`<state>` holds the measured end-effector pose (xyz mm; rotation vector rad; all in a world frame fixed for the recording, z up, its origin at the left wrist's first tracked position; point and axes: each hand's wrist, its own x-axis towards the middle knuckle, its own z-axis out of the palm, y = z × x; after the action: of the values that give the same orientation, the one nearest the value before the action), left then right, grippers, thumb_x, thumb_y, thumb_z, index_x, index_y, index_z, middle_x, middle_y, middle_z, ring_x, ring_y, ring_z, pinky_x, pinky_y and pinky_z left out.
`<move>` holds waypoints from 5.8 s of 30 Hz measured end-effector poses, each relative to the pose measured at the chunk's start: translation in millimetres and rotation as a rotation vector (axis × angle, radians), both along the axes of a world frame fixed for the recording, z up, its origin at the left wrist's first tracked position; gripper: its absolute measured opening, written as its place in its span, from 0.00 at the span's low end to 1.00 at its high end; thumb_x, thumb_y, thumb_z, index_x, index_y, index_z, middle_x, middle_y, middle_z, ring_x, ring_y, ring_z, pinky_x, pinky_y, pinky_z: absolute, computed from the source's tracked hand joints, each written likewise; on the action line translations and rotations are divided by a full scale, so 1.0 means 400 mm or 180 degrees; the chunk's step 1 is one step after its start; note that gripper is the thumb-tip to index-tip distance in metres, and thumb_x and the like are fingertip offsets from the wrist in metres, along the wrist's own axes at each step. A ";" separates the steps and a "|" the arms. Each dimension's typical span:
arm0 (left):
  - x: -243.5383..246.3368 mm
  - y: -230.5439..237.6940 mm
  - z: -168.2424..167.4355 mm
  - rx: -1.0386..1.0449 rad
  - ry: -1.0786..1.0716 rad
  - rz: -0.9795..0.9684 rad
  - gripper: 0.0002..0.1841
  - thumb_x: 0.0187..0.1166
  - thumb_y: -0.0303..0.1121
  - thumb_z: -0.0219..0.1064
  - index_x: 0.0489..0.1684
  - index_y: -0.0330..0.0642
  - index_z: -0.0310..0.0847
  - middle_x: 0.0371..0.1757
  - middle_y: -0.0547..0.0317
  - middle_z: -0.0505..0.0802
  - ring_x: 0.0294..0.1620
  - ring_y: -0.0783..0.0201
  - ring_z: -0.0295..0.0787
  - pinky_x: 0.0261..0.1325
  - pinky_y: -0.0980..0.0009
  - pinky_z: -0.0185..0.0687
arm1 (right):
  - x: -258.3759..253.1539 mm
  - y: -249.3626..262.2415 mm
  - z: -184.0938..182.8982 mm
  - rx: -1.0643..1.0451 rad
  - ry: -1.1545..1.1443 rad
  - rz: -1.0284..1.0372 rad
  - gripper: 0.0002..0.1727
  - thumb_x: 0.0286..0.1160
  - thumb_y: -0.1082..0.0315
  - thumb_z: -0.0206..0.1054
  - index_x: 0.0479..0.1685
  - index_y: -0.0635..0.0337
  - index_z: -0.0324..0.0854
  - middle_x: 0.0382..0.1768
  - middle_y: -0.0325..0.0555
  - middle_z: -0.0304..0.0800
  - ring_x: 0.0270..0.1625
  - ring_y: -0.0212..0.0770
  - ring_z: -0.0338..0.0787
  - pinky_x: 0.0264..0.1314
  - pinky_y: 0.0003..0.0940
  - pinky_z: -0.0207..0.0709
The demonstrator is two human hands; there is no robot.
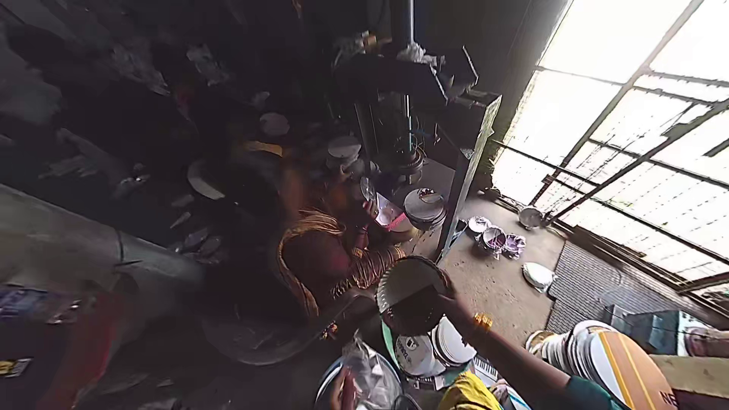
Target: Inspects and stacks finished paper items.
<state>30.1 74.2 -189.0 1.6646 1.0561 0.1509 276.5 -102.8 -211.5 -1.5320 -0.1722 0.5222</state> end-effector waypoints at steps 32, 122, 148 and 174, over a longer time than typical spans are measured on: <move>0.097 0.151 0.113 0.2505 -0.0325 -0.1181 0.26 0.68 0.13 0.62 0.70 0.27 0.81 0.68 0.31 0.87 0.70 0.36 0.84 0.75 0.45 0.76 | -0.085 0.021 0.283 -0.0828 -0.0766 0.2036 0.36 0.78 0.74 0.65 0.87 0.68 0.59 0.73 0.61 0.81 0.73 0.42 0.84 0.79 0.39 0.74; -0.068 0.049 -0.119 0.3006 -0.1632 -0.0462 0.11 0.71 0.25 0.63 0.33 0.22 0.87 0.40 0.36 0.94 0.45 0.52 0.94 0.58 0.67 0.87 | -0.313 -0.044 -0.004 -0.0097 -0.0153 0.1131 0.33 0.73 0.72 0.66 0.80 0.69 0.63 0.69 0.58 0.82 0.70 0.40 0.85 0.74 0.40 0.79; -0.165 -0.031 -0.124 0.1996 -0.1831 -0.0394 0.13 0.75 0.33 0.60 0.34 0.29 0.82 0.54 0.41 0.88 0.63 0.68 0.82 0.71 0.79 0.72 | -0.320 -0.009 0.021 -0.0299 -0.0149 0.1109 0.48 0.64 0.76 0.72 0.90 0.66 0.52 0.81 0.60 0.73 0.80 0.44 0.79 0.82 0.43 0.73; -0.046 -0.066 -0.008 0.0823 0.0064 -0.1138 0.15 0.82 0.23 0.57 0.58 0.18 0.81 0.57 0.25 0.88 0.64 0.37 0.85 0.73 0.50 0.76 | -0.231 -0.087 0.050 -0.2281 0.0109 0.1417 0.19 0.90 0.63 0.56 0.47 0.73 0.85 0.45 0.66 0.88 0.48 0.59 0.90 0.56 0.59 0.80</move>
<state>11.6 47.7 -192.2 2.0651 0.7601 0.0369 184.0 -137.5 -191.5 -2.1934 -0.3266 1.0393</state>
